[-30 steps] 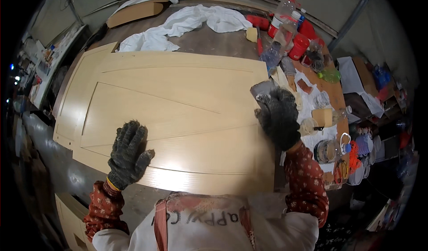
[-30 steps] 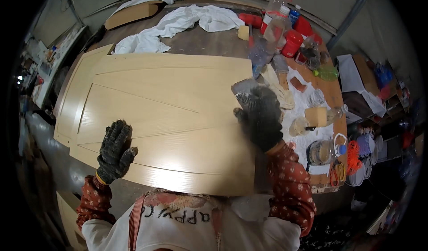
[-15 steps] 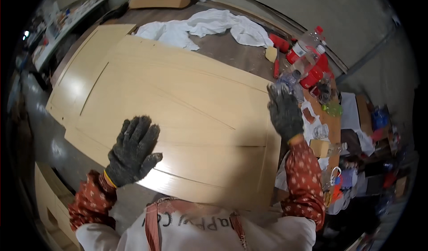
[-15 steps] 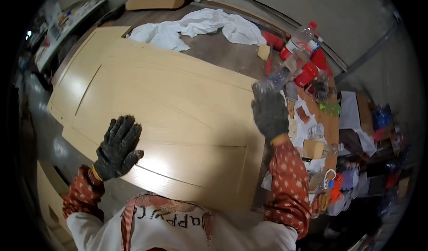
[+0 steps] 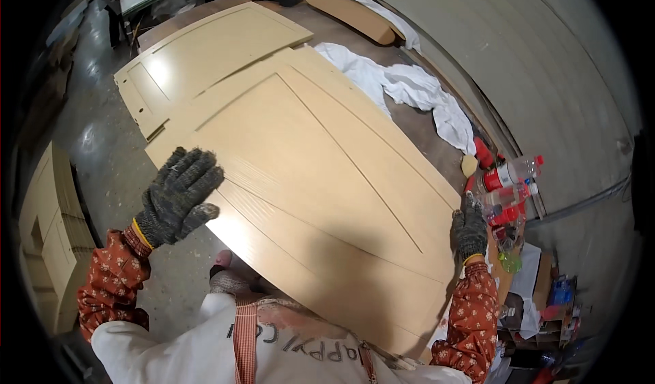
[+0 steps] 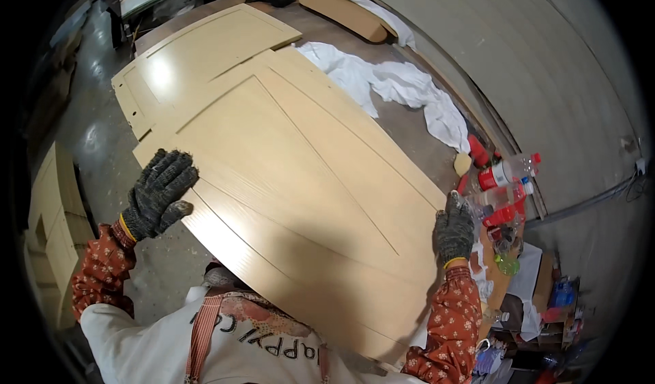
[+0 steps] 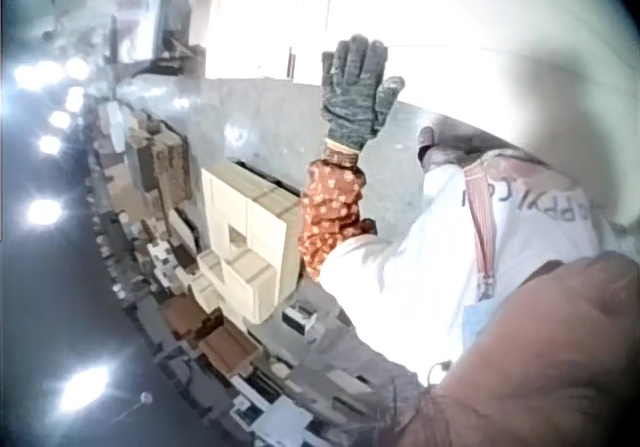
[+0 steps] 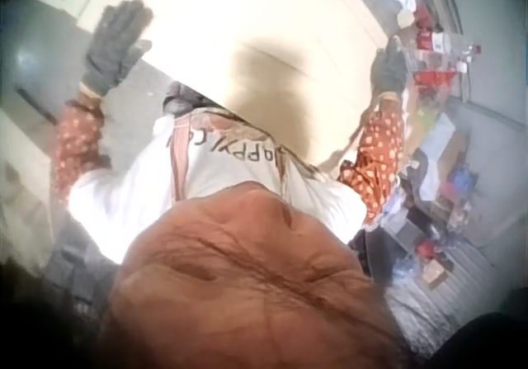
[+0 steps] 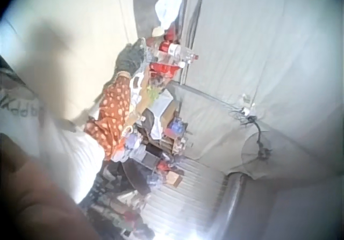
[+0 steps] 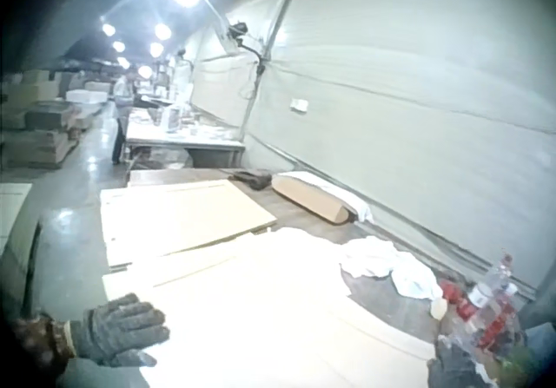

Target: The person wipes wood panels with a cloth, applies a substance from a container onto the wood surface and joints using a stick, and then sands the panels with a sanding block.

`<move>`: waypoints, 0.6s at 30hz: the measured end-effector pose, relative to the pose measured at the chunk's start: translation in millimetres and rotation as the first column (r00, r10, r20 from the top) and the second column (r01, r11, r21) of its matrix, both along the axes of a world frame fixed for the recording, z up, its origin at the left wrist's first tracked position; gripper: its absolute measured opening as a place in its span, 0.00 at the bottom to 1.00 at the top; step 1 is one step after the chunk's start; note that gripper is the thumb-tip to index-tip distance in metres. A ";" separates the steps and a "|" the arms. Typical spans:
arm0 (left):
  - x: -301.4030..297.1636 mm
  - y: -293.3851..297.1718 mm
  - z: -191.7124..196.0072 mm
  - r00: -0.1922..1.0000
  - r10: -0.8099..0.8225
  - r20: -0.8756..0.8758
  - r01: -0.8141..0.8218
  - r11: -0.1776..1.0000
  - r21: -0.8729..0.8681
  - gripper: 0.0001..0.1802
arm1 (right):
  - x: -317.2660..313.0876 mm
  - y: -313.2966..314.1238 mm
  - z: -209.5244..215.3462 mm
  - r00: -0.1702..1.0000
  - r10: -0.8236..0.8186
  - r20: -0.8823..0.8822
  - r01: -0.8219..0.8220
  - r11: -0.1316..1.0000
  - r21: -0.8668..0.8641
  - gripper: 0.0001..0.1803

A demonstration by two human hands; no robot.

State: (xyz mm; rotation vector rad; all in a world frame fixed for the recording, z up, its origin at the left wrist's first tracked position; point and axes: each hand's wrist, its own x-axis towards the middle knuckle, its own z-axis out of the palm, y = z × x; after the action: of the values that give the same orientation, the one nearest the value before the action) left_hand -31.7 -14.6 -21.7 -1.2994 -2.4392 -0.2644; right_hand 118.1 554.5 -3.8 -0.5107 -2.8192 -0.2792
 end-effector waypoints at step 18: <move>-35.3 -42.3 5.9 0.949 -0.312 -0.050 0.314 0.915 0.255 0.22 | -298.0 -331.9 32.6 0.955 0.296 -0.026 -0.297 0.949 -0.108 0.25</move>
State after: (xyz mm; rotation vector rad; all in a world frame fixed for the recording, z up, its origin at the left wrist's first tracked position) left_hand -67.0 -56.9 -15.8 -1.5574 -2.0913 -0.6394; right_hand -179.9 222.6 28.8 -0.1028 -2.8606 -0.0595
